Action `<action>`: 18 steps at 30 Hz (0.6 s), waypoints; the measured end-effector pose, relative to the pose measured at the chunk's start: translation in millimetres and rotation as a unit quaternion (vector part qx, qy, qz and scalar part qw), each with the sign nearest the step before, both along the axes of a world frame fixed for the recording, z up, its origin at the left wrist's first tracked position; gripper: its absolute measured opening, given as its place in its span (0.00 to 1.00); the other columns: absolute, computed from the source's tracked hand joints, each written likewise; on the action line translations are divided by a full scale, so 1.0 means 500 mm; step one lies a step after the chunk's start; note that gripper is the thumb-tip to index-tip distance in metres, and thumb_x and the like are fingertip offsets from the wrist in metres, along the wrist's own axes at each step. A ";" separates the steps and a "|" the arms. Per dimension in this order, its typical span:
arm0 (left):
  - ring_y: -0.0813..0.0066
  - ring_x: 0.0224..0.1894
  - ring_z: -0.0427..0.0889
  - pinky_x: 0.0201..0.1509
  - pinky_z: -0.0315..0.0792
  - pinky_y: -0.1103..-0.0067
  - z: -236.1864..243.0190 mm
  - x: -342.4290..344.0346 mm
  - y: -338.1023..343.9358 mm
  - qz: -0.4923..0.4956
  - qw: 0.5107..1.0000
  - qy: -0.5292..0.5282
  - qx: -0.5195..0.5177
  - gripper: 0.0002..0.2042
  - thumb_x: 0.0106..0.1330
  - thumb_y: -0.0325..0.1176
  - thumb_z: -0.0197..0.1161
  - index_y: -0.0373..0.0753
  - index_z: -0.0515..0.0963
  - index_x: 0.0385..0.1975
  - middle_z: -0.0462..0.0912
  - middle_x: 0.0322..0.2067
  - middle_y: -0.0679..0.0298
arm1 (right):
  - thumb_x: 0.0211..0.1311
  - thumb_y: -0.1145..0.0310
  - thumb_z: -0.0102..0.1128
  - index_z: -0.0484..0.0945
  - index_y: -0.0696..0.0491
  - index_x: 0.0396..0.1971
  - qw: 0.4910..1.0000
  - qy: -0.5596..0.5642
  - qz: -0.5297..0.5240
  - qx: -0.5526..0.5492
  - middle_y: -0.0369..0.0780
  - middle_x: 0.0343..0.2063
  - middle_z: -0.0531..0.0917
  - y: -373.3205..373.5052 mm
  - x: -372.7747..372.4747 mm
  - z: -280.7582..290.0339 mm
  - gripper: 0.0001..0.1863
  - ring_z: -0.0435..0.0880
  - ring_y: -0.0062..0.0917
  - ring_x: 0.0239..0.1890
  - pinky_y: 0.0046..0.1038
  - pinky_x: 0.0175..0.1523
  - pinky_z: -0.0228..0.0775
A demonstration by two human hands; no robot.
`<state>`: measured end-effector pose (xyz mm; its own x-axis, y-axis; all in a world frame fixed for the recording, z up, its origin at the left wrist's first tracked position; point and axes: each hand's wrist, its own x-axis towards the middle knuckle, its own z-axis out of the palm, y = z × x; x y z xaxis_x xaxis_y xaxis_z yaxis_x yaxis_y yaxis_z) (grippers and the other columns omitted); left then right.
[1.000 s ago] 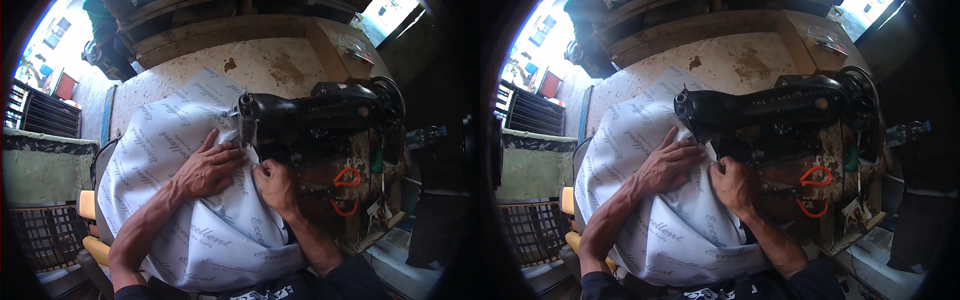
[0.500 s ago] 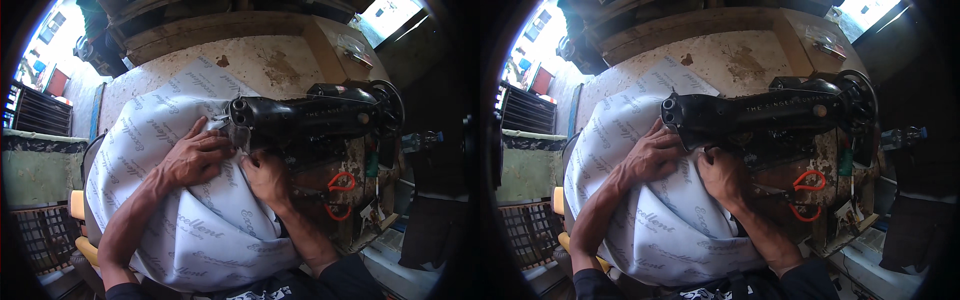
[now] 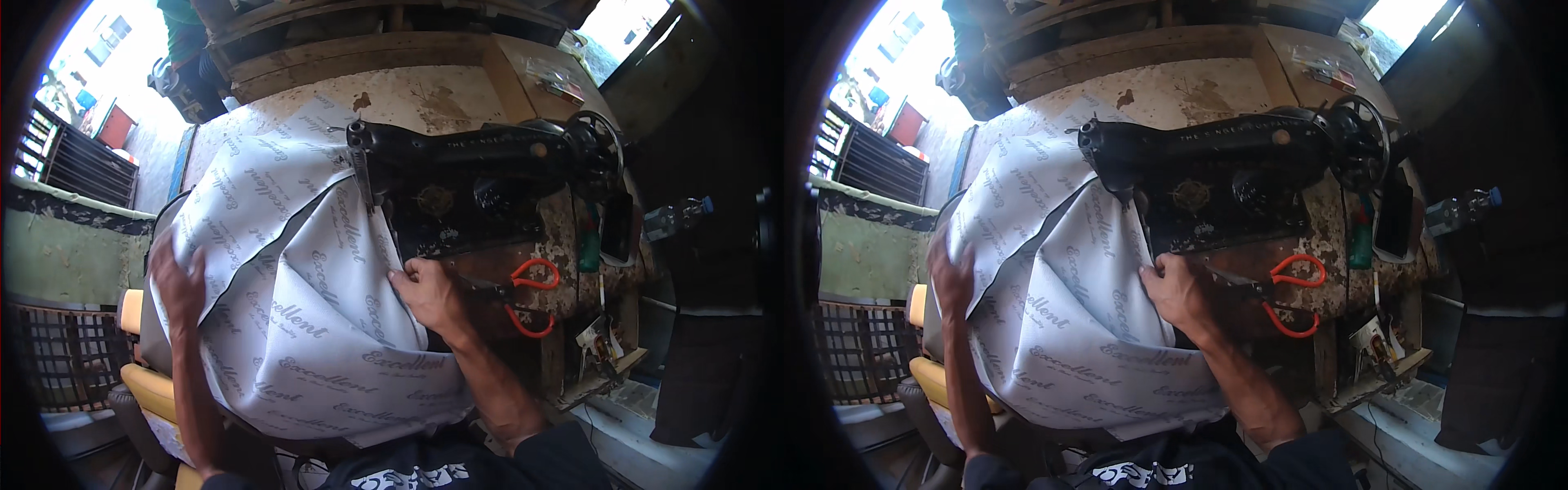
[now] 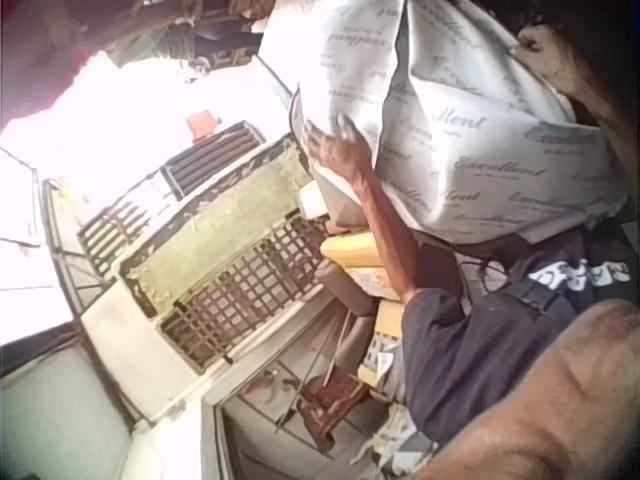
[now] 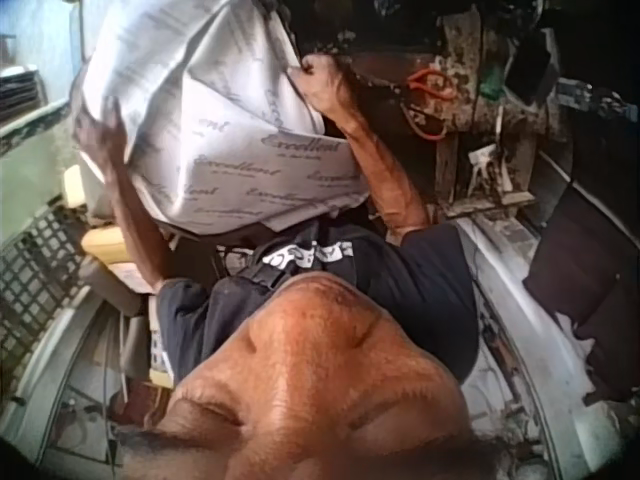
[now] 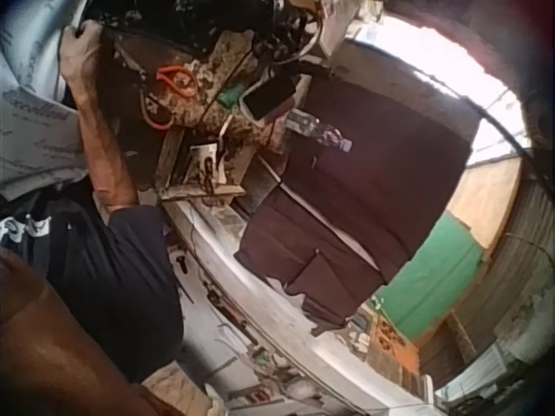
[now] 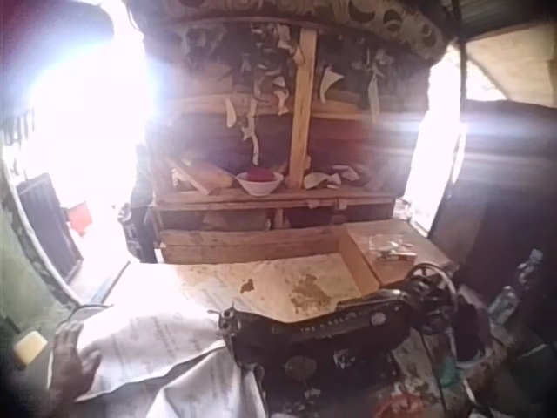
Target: The person stitches leather pieces together using a sewing machine, cuts excess material with scissors, and sews an additional leather piece onto the cover using the sewing machine.
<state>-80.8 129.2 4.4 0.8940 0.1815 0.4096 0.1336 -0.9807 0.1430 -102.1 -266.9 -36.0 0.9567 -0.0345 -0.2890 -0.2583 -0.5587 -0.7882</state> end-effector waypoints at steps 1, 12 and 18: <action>0.45 0.69 0.68 0.75 0.58 0.59 -0.004 -0.057 0.064 0.100 0.995 0.025 -0.002 0.35 0.65 0.48 0.68 0.33 0.69 0.68 0.72 0.65 0.43 | 0.67 0.55 0.65 0.85 0.59 0.32 1.000 -0.005 0.002 0.012 0.45 0.22 0.85 0.006 -0.001 0.011 0.19 0.83 0.27 0.24 0.35 0.34 0.72; 0.40 0.67 0.70 0.71 0.63 0.58 -0.057 -0.270 0.190 0.374 0.909 0.148 -0.106 0.43 0.71 0.69 0.53 0.30 0.69 0.67 0.69 0.66 0.39 | 0.66 0.52 0.63 0.86 0.58 0.35 0.999 0.034 0.019 -0.011 0.55 0.31 0.87 -0.011 0.003 0.025 0.21 0.88 0.52 0.38 0.44 0.46 0.78; 0.40 0.64 0.72 0.70 0.64 0.58 -0.085 -0.362 0.215 0.317 0.905 0.133 -0.251 0.46 0.70 0.71 0.51 0.26 0.69 0.65 0.71 0.62 0.37 | 0.66 0.52 0.63 0.87 0.58 0.37 0.998 0.046 0.026 -0.017 0.55 0.31 0.87 -0.012 0.001 0.040 0.21 0.88 0.51 0.37 0.43 0.46 0.78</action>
<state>-261.9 236.4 -38.1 0.5996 0.7960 -0.0824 0.7423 -0.5147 0.4292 -101.8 -273.0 -16.1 0.9267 0.0033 -0.3759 -0.2991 -0.5992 -0.7426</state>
